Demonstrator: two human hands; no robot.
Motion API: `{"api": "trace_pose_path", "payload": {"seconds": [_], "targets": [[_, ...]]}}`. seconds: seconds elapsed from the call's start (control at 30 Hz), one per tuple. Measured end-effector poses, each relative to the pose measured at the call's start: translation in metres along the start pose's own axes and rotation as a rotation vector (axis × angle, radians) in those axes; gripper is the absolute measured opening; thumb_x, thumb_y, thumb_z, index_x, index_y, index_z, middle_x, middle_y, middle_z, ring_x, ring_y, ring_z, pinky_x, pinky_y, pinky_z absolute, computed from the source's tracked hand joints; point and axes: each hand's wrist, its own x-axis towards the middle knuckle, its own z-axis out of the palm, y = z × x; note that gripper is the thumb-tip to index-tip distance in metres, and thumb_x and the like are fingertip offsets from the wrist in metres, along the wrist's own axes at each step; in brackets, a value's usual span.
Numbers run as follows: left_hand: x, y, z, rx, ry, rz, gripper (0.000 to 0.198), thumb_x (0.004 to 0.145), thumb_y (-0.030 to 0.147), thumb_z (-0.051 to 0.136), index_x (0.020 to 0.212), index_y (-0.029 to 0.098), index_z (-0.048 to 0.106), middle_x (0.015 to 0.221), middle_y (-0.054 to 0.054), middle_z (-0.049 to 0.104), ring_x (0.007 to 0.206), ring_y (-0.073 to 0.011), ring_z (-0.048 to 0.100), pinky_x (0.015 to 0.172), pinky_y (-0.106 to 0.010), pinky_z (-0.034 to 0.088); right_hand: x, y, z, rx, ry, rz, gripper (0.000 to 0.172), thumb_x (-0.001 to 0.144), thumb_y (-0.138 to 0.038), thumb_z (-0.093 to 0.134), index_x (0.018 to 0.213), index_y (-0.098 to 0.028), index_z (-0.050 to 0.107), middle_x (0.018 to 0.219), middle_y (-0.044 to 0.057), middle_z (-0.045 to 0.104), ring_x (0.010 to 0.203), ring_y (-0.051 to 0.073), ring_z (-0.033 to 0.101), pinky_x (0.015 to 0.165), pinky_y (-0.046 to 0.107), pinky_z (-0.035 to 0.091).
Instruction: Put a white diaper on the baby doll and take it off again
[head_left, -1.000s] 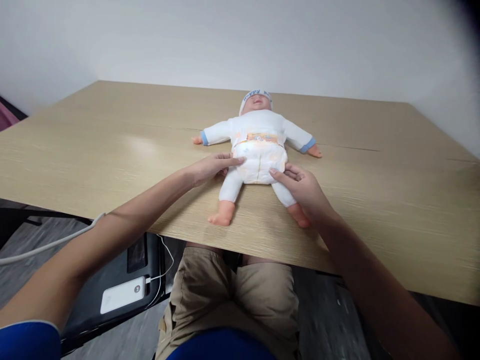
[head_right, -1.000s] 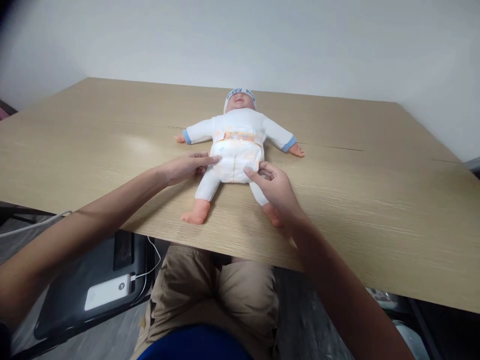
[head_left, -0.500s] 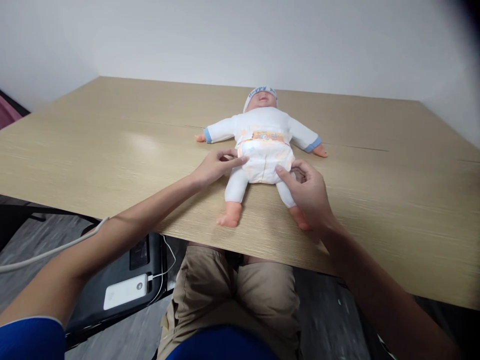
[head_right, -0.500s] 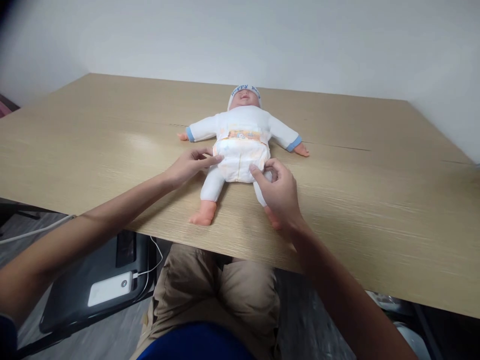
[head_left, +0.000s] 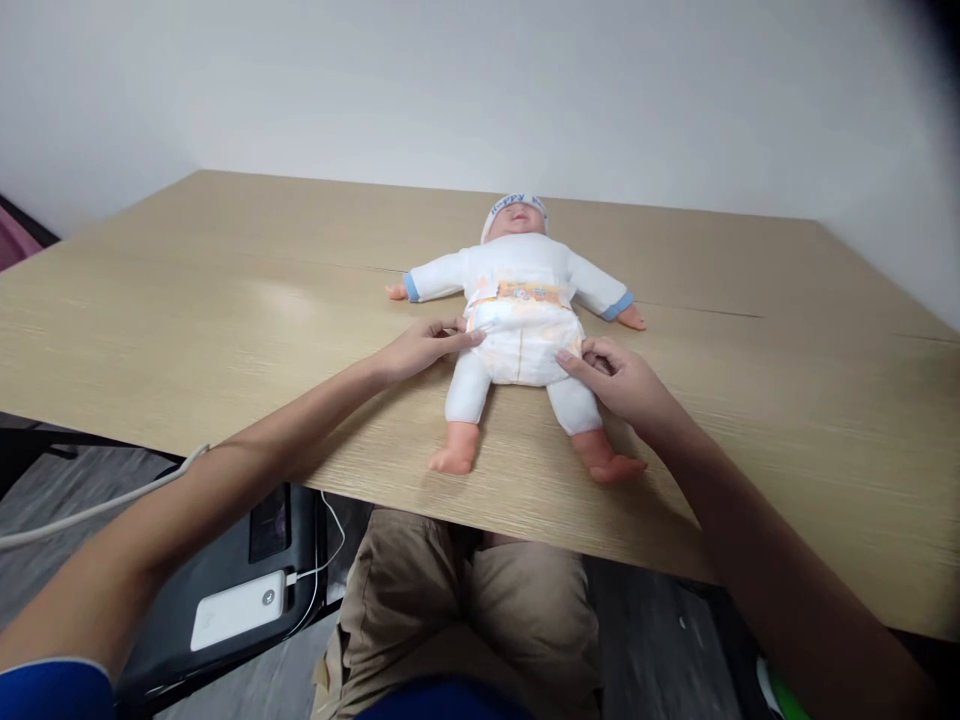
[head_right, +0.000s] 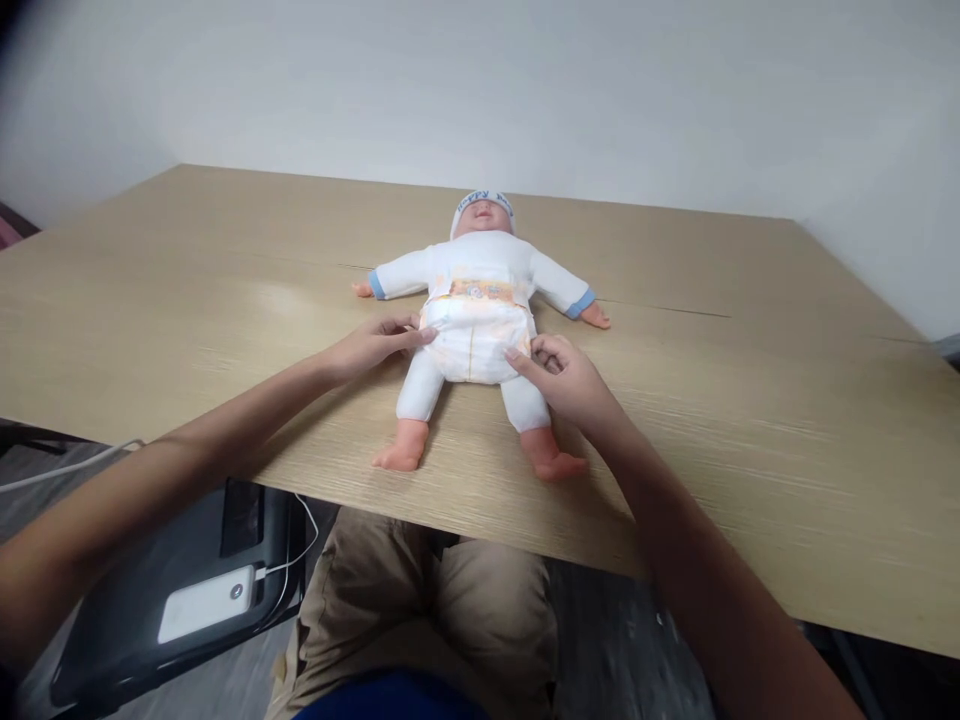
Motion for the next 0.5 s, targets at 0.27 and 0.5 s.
{"api": "trace_pose_path", "payload": {"seconds": [0.27,0.5], "targets": [[0.003,-0.011,0.002,-0.083,0.043,-0.002,0.041,0.092,0.059,0.086,0.086,0.022,0.070,0.083,-0.003,0.062,0.077,-0.0186,0.055,0.073,-0.036,0.043,0.002,0.006,-0.003,0.084,-0.067,-0.041,0.069,0.083,-0.092,0.079,0.083,-0.026,0.061,0.077,-0.003,0.045,0.072,0.018,0.043,0.066,0.034,0.039],[-0.001,-0.011,0.004,-0.065,0.056,0.036,0.042,0.093,0.062,0.085,0.093,0.021,0.073,0.098,-0.007,0.073,0.088,-0.0204,0.064,0.081,-0.036,0.050,-0.007,0.015,-0.011,0.115,-0.124,-0.038,0.053,0.090,-0.078,0.082,0.103,-0.027,0.072,0.082,-0.002,0.054,0.075,0.021,0.052,0.069,0.035,0.043]]}}
